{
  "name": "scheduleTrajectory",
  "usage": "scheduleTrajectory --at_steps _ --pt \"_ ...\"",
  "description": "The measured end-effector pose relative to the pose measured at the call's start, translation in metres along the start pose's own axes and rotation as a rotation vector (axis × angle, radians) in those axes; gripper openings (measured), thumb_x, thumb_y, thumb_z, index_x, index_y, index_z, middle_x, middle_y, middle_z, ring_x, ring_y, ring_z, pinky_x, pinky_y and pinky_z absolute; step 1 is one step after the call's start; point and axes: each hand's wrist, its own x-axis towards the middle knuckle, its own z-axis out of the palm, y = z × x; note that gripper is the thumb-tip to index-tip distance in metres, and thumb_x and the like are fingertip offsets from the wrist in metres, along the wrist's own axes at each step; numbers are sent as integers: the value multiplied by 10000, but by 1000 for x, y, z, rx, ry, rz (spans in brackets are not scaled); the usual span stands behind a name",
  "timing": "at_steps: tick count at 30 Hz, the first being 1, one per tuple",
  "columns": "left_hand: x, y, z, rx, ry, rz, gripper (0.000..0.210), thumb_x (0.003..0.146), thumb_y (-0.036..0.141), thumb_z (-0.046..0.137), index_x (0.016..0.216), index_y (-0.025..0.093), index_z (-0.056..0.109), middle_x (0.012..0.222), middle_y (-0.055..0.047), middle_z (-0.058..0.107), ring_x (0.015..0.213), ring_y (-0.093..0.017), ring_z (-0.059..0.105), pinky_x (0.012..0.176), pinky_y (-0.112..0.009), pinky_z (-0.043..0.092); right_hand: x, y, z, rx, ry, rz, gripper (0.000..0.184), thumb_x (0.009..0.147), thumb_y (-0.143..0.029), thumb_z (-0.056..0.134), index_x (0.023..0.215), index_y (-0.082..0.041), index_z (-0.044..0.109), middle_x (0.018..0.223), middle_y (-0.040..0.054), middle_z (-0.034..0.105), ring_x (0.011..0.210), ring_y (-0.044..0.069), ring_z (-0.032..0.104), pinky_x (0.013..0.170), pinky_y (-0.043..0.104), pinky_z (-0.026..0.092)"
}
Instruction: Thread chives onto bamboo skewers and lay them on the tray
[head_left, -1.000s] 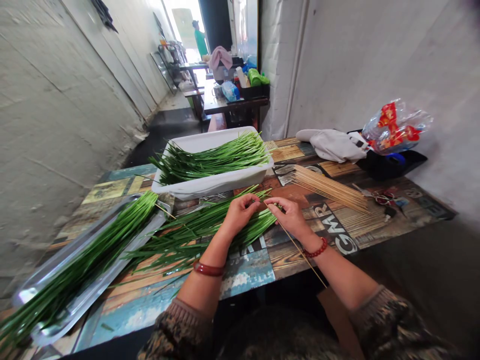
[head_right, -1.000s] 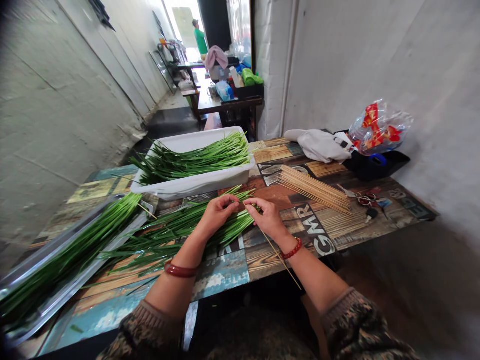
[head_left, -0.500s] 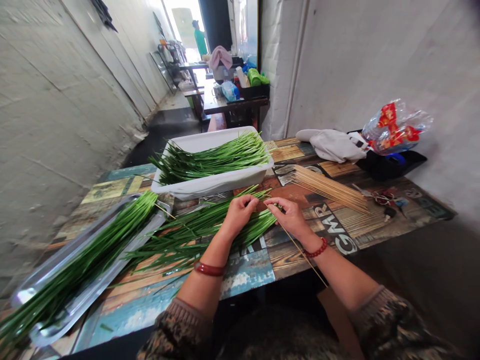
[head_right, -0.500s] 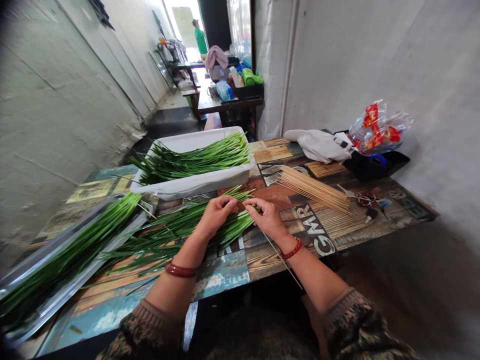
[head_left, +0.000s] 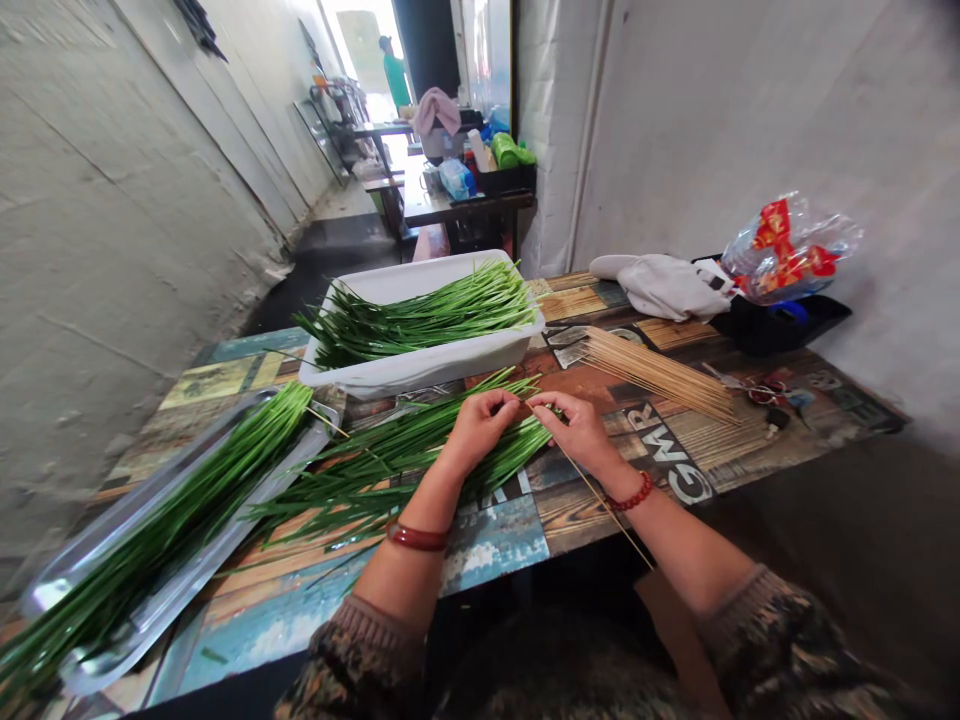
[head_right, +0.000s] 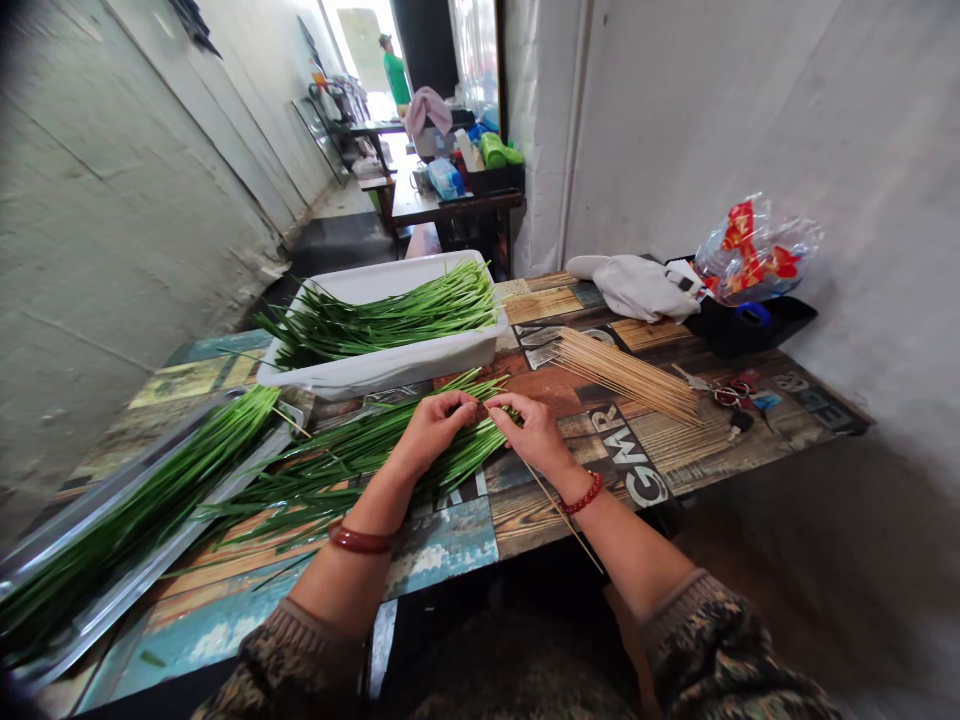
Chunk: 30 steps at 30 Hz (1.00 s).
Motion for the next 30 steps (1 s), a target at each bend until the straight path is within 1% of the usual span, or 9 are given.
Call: scheduleTrajectory --at_steps 2,6,12,17,21,28,30 --pt "0 -1 1 -38 14 -22 224 798 323 558 701 129 613 595 20 531 564 -93 438 543 -205 337 0 -1 0 2 -4 -3 284 842 -377 546 970 -173 696 896 45 708 549 117 601 427 215 546" --pt "0 0 3 -84 16 -41 217 797 319 562 701 130 606 587 27 526 551 -85 433 541 -203 332 0 -2 0 7 -9 3 281 845 -374 544 967 -171 695 876 40 705 539 109 591 439 212 547" --pt "-1 3 3 -98 6 -51 223 785 330 574 693 129 601 584 30 511 547 -81 416 538 -206 316 0 0 0 21 -12 7 286 848 -376 545 970 -163 692 873 43 698 556 114 594 442 208 546" --pt "-1 4 4 -102 11 -57 232 775 344 588 700 125 607 597 28 515 560 -84 418 545 -205 323 0 1 0 11 -4 -10 279 849 -364 551 965 -154 692 851 44 696 523 104 581 421 200 530" --pt "-1 3 4 -104 13 -50 230 769 344 597 728 119 618 613 25 519 571 -85 422 551 -204 325 0 1 0 0 -3 -11 276 849 -365 552 962 -157 693 848 46 697 525 107 584 408 197 515" --pt "-1 2 5 -88 15 -26 212 767 322 601 759 114 643 635 14 555 592 -94 449 574 -208 344 1 6 1 12 -1 -8 249 845 -357 558 950 -165 677 857 38 678 524 94 568 411 197 527" --pt "-1 2 4 -80 15 -19 206 765 314 602 759 114 649 648 10 564 600 -95 455 583 -209 351 1 7 2 27 10 -2 256 834 -351 571 985 -163 658 881 45 667 538 94 563 400 188 515"
